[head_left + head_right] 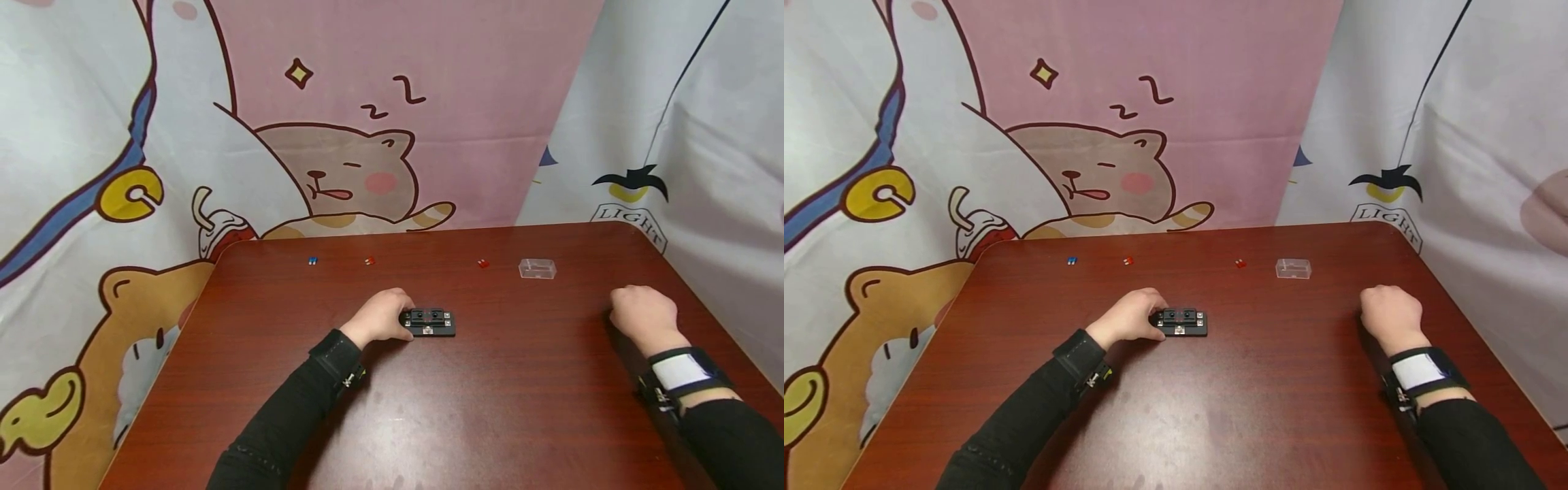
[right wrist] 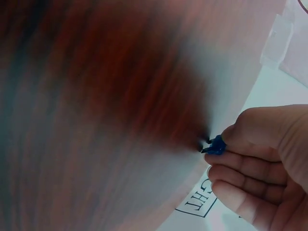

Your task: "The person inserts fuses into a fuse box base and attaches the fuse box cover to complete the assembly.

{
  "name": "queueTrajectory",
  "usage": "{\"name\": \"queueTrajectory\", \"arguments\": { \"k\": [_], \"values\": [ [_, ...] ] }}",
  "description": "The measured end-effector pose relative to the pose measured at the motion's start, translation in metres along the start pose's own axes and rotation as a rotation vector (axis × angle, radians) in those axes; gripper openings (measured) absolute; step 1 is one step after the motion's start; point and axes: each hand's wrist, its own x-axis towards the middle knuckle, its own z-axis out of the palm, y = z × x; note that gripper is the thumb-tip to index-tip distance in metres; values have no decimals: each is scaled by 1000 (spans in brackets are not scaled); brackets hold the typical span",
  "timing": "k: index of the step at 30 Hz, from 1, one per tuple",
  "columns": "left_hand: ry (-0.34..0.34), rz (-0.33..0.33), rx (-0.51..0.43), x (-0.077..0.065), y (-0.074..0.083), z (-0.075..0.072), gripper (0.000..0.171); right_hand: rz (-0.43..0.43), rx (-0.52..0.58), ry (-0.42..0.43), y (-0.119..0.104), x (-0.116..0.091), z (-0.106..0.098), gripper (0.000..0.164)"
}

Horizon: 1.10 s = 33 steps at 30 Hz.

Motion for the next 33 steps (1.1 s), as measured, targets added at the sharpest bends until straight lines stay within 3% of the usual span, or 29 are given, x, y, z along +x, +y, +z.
{"name": "queueTrajectory", "arguments": {
  "k": [5,10,20,25,33],
  "values": [
    [2,0,-5,0,0,-1,39,46,28,-18,1,0,-5,9],
    [0,-1,0,0,0,0,40,-32,29,37,-13,3,-15,7],
    [6,-5,-18,-1,1,0,40,-187,118,105,-75,18,-31,16],
    [-4,-23,-26,0,0,0,40,-277,158,158,-104,25,-36,12],
    [-12,-44,-32,1,-1,1,43,-381,248,174,-148,35,-41,5]
  ]
}}
